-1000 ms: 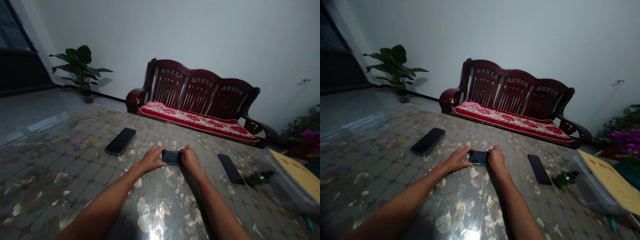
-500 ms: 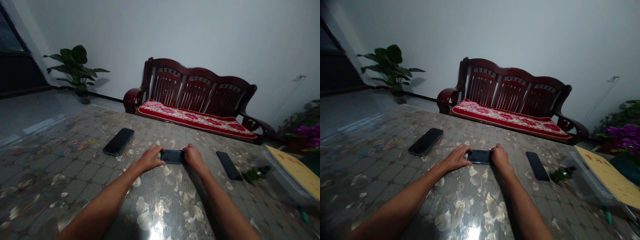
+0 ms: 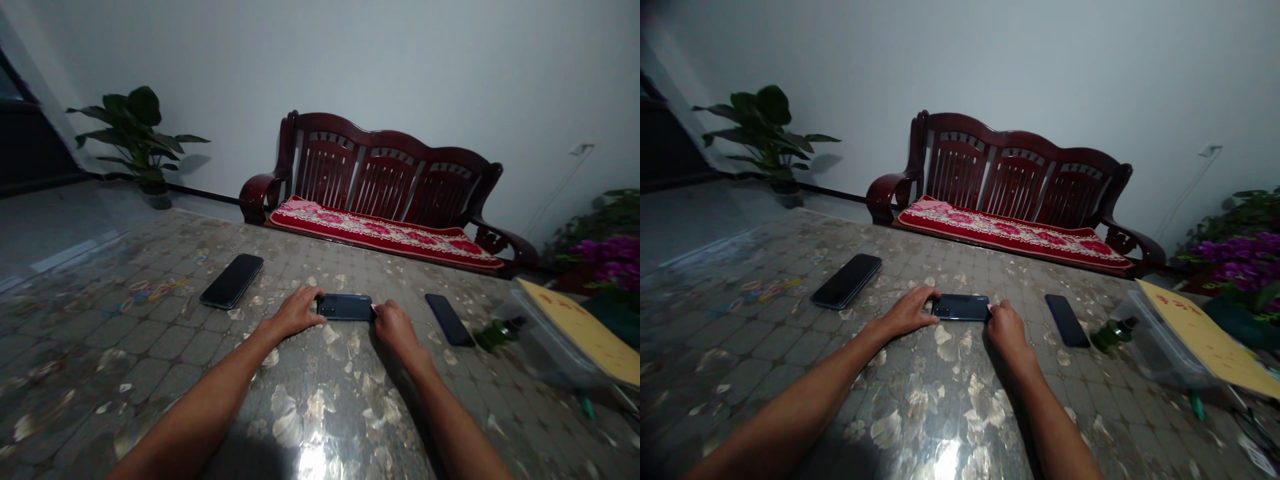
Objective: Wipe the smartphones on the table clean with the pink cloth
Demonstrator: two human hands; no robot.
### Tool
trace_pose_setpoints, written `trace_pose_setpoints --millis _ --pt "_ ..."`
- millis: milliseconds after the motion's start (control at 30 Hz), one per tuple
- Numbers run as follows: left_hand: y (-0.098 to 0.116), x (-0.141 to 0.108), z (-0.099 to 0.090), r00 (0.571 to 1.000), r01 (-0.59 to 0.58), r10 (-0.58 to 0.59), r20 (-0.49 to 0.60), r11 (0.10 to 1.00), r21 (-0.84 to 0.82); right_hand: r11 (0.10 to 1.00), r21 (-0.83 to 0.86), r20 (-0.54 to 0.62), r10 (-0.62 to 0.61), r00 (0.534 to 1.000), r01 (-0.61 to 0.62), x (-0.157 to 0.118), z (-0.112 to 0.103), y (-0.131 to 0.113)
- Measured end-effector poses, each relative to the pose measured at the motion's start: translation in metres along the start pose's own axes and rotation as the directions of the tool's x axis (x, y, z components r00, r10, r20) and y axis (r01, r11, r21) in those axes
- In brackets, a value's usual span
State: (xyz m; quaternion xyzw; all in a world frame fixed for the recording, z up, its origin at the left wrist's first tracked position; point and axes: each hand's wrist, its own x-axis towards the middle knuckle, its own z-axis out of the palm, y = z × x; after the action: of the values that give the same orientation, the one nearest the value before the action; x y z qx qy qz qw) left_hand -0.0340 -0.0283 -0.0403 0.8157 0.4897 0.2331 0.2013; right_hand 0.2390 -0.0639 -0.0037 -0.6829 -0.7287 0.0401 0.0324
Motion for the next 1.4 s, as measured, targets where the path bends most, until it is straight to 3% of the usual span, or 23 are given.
trace_pose_setpoints --millis 133,433,700,867,1100,1400 --pt "-0.001 0.000 0.000 1.000 0.013 -0.013 0.001 1.000 -0.022 1.000 0.025 -0.014 0.010 1.000 -0.009 -0.012 0.002 -0.002" --pt "-0.002 0.002 -0.002 0.999 0.041 -0.041 0.015 0.998 -0.049 0.976 0.028 -0.045 -0.213 0.976 0.215 -0.019 0.006 -0.007" --pt "-0.005 0.004 0.001 0.999 0.054 -0.054 0.005 0.997 -0.062 0.877 -0.048 -0.152 -0.479 0.865 0.477 -0.013 0.022 -0.040" --pt "-0.006 0.004 0.001 0.999 0.050 -0.049 0.012 0.996 -0.071 0.837 -0.066 -0.184 -0.546 0.817 0.544 -0.006 0.024 -0.049" --pt "-0.010 0.004 0.004 0.999 0.042 -0.043 -0.006 0.996 -0.078 0.845 -0.070 -0.205 -0.532 0.822 0.529 -0.005 0.023 -0.026" --pt "-0.012 0.004 0.006 1.000 0.025 -0.027 -0.014 0.996 -0.089 0.882 -0.059 -0.143 -0.470 0.871 0.467 0.010 0.018 -0.051"
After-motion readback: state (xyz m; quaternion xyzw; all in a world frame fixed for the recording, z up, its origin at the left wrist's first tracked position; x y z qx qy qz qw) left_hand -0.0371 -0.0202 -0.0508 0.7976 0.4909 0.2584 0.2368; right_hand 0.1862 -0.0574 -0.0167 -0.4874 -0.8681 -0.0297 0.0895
